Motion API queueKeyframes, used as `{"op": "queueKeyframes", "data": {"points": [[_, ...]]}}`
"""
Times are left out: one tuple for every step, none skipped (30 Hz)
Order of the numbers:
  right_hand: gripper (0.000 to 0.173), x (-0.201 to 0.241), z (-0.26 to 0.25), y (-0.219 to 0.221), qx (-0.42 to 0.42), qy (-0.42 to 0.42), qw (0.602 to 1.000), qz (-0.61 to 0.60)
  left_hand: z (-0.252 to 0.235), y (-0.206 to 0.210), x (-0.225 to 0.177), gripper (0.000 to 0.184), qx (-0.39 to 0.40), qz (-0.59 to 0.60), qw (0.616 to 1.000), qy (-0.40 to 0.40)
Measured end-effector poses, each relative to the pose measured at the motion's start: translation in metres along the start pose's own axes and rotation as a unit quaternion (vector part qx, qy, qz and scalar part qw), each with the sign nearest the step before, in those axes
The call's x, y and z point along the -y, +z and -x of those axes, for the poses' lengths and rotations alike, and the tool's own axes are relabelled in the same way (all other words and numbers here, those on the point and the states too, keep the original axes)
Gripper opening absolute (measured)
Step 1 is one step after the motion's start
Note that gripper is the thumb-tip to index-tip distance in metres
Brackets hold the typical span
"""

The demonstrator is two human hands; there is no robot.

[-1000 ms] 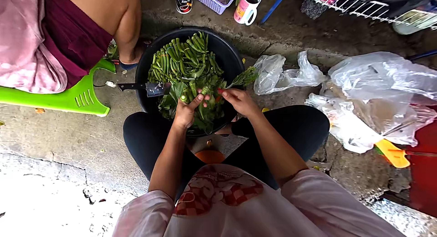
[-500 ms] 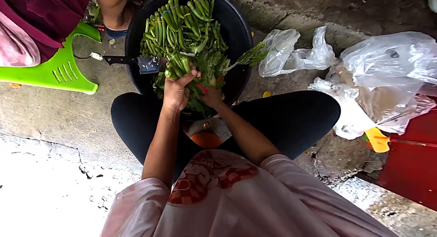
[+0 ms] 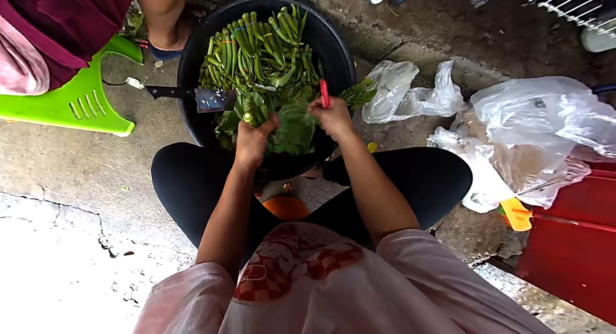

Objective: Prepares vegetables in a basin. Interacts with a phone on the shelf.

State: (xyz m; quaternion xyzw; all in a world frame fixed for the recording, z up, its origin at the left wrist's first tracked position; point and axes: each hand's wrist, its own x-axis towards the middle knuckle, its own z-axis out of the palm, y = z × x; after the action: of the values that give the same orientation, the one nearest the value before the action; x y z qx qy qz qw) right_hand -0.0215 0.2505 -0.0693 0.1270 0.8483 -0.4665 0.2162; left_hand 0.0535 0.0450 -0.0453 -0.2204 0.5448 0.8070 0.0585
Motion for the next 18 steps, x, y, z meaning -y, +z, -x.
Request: {"op": "queueKeyframes", "data": {"points": [[0.013,0.001,0.002,-0.003,-0.007,-0.004,1.000,-0.023,-0.001,0.002,0.002,0.011,-0.001,-0.016,1.000,-0.008],[0.015,0.000,-0.002,-0.005,-0.025,-0.014,0.999,-0.020,-0.003,0.004,0.004,0.011,-0.001,-0.029,1.000,-0.012],[0.019,-0.005,-0.010,-0.008,-0.051,-0.019,0.998,0.013,-0.004,0.005,0.005,0.013,0.000,-0.040,0.999,-0.013],[0.030,-0.012,-0.021,-0.012,-0.075,-0.010,0.996,0.049,-0.004,0.005,0.007,0.015,0.001,-0.047,0.999,-0.009],[0.042,-0.018,-0.032,-0.016,-0.095,0.006,0.992,0.077,-0.004,0.006,0.007,0.016,0.001,-0.051,0.999,-0.006],[0.050,-0.021,-0.039,-0.020,-0.116,0.022,0.988,0.104,-0.004,0.007,0.007,0.018,-0.001,-0.056,0.998,-0.004],[0.054,-0.019,-0.042,-0.021,-0.132,0.031,0.983,0.125,-0.004,0.007,0.005,0.019,-0.004,-0.063,0.998,-0.002],[0.054,-0.014,-0.040,-0.020,-0.138,0.025,0.980,0.139,-0.003,0.006,0.004,0.020,-0.008,-0.072,0.997,-0.003],[0.049,-0.010,-0.036,-0.014,-0.130,0.004,0.982,0.140,-0.003,0.006,0.003,0.021,-0.012,-0.076,0.997,-0.006],[0.041,-0.009,-0.031,-0.007,-0.104,-0.019,0.985,0.139,-0.002,0.006,0.003,0.022,-0.014,-0.077,0.997,-0.007],[0.033,-0.011,-0.029,0.002,-0.060,-0.026,0.987,0.146,-0.003,0.006,0.003,0.022,-0.015,-0.078,0.997,-0.006],[0.029,-0.015,-0.031,0.012,-0.006,-0.009,0.986,0.166,-0.004,0.006,0.004,0.022,-0.013,-0.082,0.997,-0.005],[0.029,-0.022,-0.037,0.021,0.052,0.027,0.979,0.193,-0.004,0.007,0.005,0.021,-0.014,-0.089,0.996,-0.006],[0.030,-0.032,-0.044,0.030,0.096,0.067,0.968,0.224,-0.003,0.007,0.006,0.022,-0.014,-0.100,0.995,-0.009],[0.031,-0.042,-0.049,0.038,0.113,0.100,0.955,0.256,-0.002,0.006,0.008,0.024,-0.011,-0.118,0.993,-0.015],[0.031,-0.050,-0.052,0.045,0.098,0.119,0.948,0.277,0.001,0.005,0.009,0.029,-0.005,-0.147,0.989,-0.023],[0.036,-0.057,-0.055,0.050,0.066,0.118,0.948,0.287,0.002,0.005,0.010,0.033,-0.002,-0.178,0.983,-0.031],[0.048,-0.062,-0.060,0.053,0.045,0.098,0.950,0.295,0.000,0.005,0.012,0.036,-0.001,-0.206,0.978,-0.041]]}}
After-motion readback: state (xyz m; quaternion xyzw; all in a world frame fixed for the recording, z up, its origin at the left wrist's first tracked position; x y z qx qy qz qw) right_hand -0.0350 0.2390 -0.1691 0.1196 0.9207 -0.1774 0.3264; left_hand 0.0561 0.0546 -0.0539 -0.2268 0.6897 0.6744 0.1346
